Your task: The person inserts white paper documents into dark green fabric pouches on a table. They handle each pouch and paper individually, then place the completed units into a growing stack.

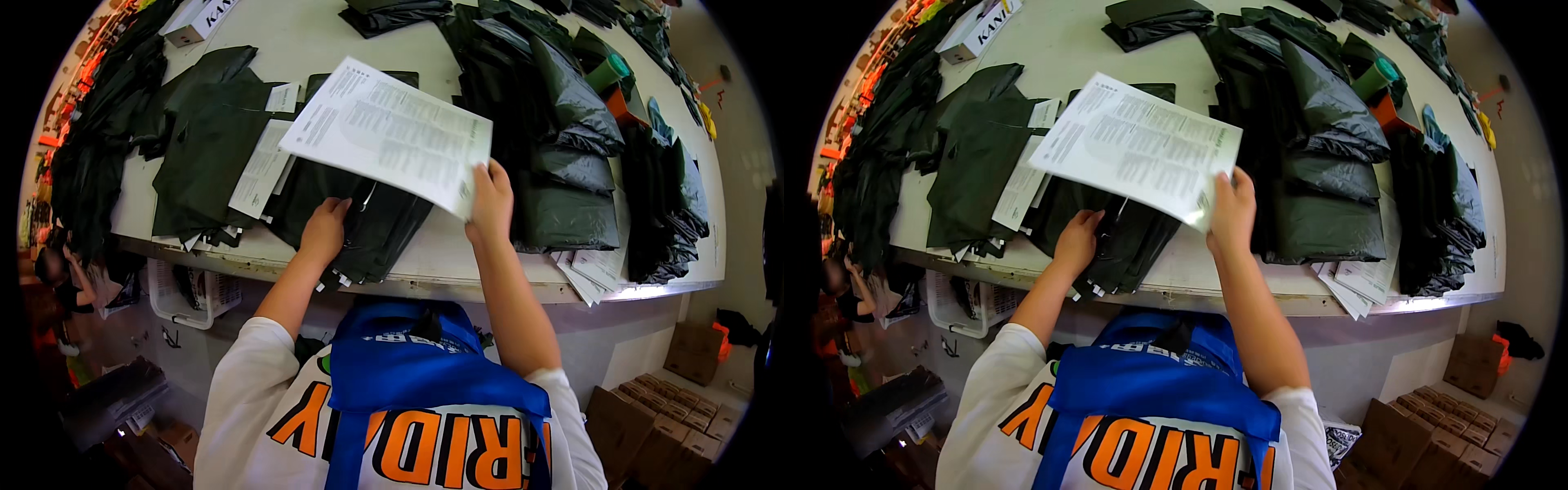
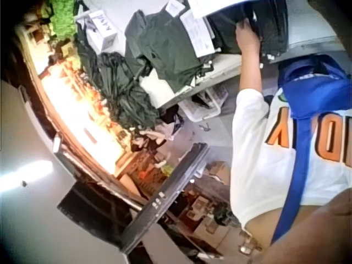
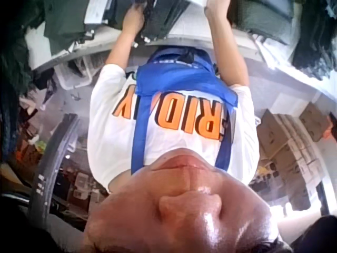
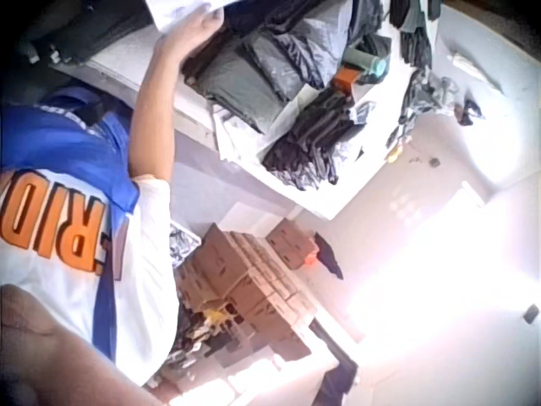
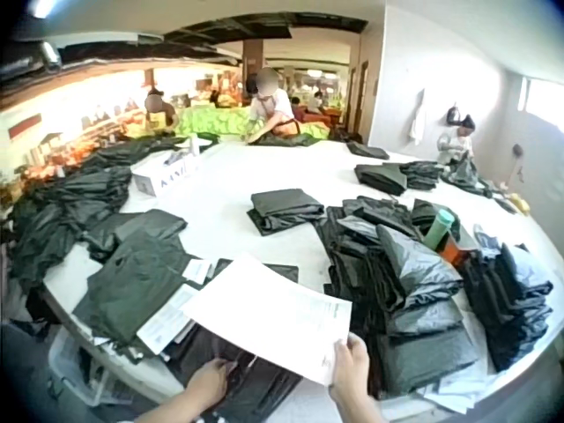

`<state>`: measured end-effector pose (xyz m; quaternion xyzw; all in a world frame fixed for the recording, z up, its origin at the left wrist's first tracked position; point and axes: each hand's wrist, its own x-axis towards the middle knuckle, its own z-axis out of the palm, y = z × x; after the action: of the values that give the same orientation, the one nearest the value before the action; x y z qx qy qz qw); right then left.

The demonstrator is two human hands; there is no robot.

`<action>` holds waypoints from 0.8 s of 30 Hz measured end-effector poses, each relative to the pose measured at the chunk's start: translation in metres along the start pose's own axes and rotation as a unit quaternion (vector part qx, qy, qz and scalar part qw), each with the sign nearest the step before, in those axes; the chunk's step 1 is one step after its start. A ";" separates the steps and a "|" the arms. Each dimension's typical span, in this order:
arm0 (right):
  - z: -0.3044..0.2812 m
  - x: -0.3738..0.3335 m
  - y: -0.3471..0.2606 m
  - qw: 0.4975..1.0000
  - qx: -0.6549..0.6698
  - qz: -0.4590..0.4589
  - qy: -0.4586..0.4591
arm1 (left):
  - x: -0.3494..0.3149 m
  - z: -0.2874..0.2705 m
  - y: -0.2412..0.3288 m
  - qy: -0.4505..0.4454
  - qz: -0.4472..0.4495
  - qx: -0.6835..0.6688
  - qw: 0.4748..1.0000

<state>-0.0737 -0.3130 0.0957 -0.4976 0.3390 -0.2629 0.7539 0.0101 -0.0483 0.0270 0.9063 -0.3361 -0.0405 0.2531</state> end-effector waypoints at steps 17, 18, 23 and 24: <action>0.009 0.051 -0.044 0.961 -0.182 -0.202 0.059 | -0.001 -0.014 0.008 -0.022 -0.024 -0.049 0.998; -0.010 0.033 -0.045 0.954 -0.218 -0.198 0.057 | 0.002 -0.013 0.008 -0.020 -0.024 -0.050 0.998; -0.103 -0.043 -0.029 0.919 -0.394 -0.024 0.005 | 0.010 -0.032 0.011 -0.045 -0.027 -0.092 0.994; -0.109 -0.053 -0.030 0.921 -0.389 -0.010 0.015 | 0.009 -0.033 0.014 -0.025 -0.055 -0.096 0.994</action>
<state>-0.1934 -0.3472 0.1065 -0.7513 0.4209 -0.1254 0.4926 0.0168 -0.0488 0.0629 0.8936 -0.2863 -0.1092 0.3281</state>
